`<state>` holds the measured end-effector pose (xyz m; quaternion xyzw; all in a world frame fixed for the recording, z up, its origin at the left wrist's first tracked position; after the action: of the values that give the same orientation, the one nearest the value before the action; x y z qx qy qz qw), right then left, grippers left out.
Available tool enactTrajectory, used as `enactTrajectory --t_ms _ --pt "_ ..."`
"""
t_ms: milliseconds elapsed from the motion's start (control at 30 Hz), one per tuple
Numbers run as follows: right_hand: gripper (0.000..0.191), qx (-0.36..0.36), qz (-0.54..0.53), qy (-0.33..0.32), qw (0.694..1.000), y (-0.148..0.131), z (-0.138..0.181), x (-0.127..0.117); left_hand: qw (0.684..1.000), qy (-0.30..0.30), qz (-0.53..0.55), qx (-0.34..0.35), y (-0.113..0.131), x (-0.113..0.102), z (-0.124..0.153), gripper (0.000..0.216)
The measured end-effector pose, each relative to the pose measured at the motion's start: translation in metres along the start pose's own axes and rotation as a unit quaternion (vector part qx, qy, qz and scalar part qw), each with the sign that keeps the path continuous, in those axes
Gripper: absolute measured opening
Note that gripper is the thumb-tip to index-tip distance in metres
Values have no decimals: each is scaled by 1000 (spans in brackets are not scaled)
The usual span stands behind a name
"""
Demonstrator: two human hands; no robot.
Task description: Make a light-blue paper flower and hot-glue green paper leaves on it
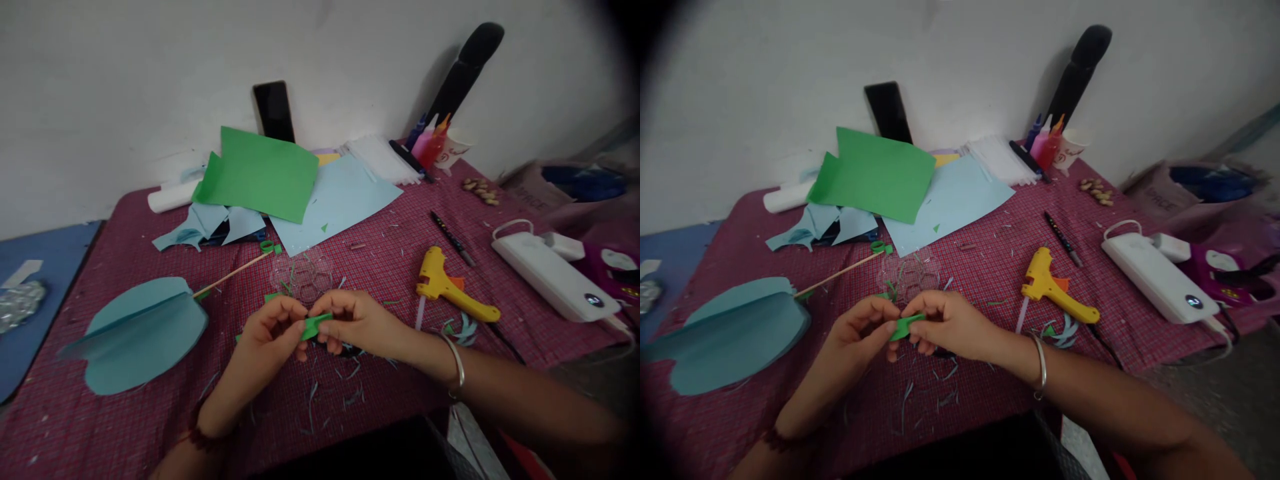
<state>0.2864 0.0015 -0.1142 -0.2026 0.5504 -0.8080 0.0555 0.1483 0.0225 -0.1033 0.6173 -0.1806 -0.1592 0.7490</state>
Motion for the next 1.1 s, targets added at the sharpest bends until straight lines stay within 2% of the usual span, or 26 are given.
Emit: enactTrajectory --t_ms 167,267,333,467,600,800,900,1000,1100 --pt "14 32 34 -11 999 6 0 3 996 45 76 29 7 -6 0 12" --pt "22 40 0 -7 999 8 -1 2 981 79 173 29 6 -11 -3 19" --pt "26 41 -22 10 999 8 -1 0 975 78 209 17 2 -10 -5 30" --pt "29 39 -16 24 999 5 1 -1 986 60 157 -16 -7 -3 -5 31" --pt "27 46 11 15 999 4 3 2 992 87 93 -14 -8 -3 -3 27" --pt "23 65 50 0 997 5 4 7 990 112 83 -10 -7 -6 -3 33" --pt "23 58 64 8 996 6 4 7 985 105 134 -18 -7 -4 -3 38" --pt "25 52 61 24 996 6 3 5 979 67 189 -19 -5 0 -4 45" --pt "25 46 62 31 997 6 2 5 987 29 155 -22 -5 5 -4 35"
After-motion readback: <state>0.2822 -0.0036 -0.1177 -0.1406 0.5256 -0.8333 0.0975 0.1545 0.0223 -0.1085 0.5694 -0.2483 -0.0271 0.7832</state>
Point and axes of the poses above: each hand's wrist, its own z-axis away from the middle knuckle, its own x-axis out of the palm, y = z × x, the point moved 6 cm from there along -z, towards the middle knuckle, and after that the axes turned 2 degrees about x, right-handed, at the moved point
